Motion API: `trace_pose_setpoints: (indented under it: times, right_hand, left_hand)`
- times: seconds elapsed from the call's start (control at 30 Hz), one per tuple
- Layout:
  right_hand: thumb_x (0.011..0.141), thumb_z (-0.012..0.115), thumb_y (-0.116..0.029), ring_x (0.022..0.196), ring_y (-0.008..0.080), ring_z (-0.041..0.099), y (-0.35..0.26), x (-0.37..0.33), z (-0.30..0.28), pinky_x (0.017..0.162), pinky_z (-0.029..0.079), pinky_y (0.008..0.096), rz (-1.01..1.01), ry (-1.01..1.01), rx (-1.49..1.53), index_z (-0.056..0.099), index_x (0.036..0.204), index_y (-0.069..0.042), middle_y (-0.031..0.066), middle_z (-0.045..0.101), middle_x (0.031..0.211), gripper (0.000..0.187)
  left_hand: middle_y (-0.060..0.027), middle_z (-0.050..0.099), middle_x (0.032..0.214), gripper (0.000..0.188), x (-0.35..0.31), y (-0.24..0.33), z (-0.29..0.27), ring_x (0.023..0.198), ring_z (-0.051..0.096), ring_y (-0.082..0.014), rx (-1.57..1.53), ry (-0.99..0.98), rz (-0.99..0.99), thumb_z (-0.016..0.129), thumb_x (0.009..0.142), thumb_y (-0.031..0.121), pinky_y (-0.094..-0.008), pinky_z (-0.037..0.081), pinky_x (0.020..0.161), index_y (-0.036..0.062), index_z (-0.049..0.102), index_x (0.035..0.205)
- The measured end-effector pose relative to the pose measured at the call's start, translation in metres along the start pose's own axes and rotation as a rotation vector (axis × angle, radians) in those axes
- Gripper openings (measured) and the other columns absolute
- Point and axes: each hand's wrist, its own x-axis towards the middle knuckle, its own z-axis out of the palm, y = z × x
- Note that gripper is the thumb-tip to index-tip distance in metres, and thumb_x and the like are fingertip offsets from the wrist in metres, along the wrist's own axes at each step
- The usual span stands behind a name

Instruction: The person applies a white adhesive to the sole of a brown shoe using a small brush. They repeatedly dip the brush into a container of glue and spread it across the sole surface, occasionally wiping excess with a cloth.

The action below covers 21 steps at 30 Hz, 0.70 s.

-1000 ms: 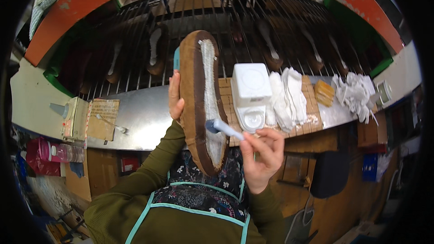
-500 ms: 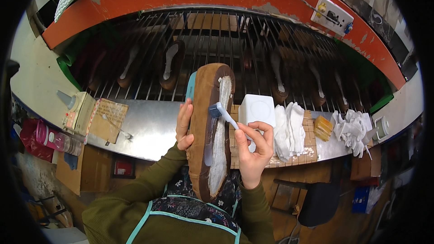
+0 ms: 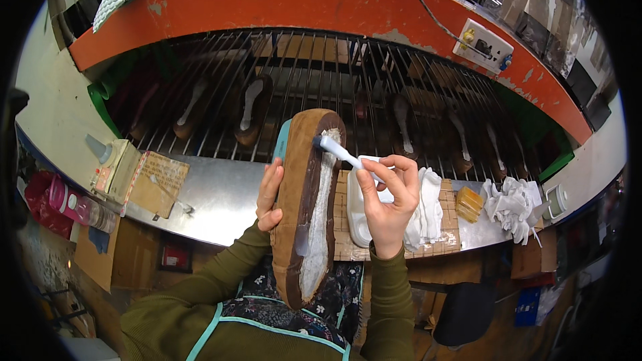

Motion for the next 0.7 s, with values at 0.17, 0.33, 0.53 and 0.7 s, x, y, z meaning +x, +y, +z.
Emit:
trace_pose_setpoints:
  times: [0.17, 0.33, 0.53, 0.7]
  right_hand:
    - [0.077, 0.074, -0.002, 0.073, 0.0103, 0.053, 0.001, -0.012, -0.013, 0.055, 0.039, 0.0208, 0.058, -0.166, 0.068, 0.073, 0.092, -0.004, 0.0039, 0.054, 0.091, 0.015]
    - [0.076, 0.075, -0.002, 0.072, 0.0105, 0.053, 0.002, -0.024, -0.023, 0.055, 0.039, 0.0221, 0.070, -0.278, 0.120, 0.073, 0.091, -0.004, 0.0039, 0.055, 0.090, 0.016]
    - [0.074, 0.075, -0.002, 0.071, 0.0104, 0.052, 0.000, -0.034, -0.033, 0.056, 0.038, 0.0221, 0.101, -0.354, 0.137, 0.072, 0.090, -0.001, 0.0039, 0.054, 0.089, 0.017]
    - [0.074, 0.075, -0.002, 0.072, 0.0110, 0.053, -0.003, -0.044, -0.038, 0.059, 0.041, 0.0224, 0.119, -0.358, 0.132, 0.072, 0.091, -0.001, 0.0043, 0.054, 0.089, 0.017]
  left_hand:
    - [-0.0244, 0.046, 0.138, 0.055, 0.006, 0.000, 0.001, 0.133, 0.038, -0.0392, 0.049, 0.044, 0.071, 0.050, 0.090, 0.033, -0.0519, 0.020, 0.112, -0.0036, 0.048, 0.131]
    - [-0.0260, 0.049, 0.133, 0.025, 0.016, 0.001, 0.001, 0.124, 0.046, -0.0463, 0.155, 0.065, 0.188, 0.052, 0.092, 0.021, -0.0605, 0.029, 0.105, 0.0204, 0.048, 0.117]
    - [-0.0257, 0.050, 0.132, 0.030, 0.026, -0.001, 0.000, 0.121, 0.049, -0.0457, 0.270, 0.078, 0.291, 0.054, 0.091, 0.015, -0.0584, 0.035, 0.102, 0.0242, 0.044, 0.118]
    - [-0.0256, 0.050, 0.132, 0.033, 0.028, 0.000, 0.000, 0.120, 0.050, -0.0455, 0.295, 0.073, 0.321, 0.056, 0.089, 0.010, -0.0579, 0.037, 0.101, 0.0228, 0.044, 0.116]
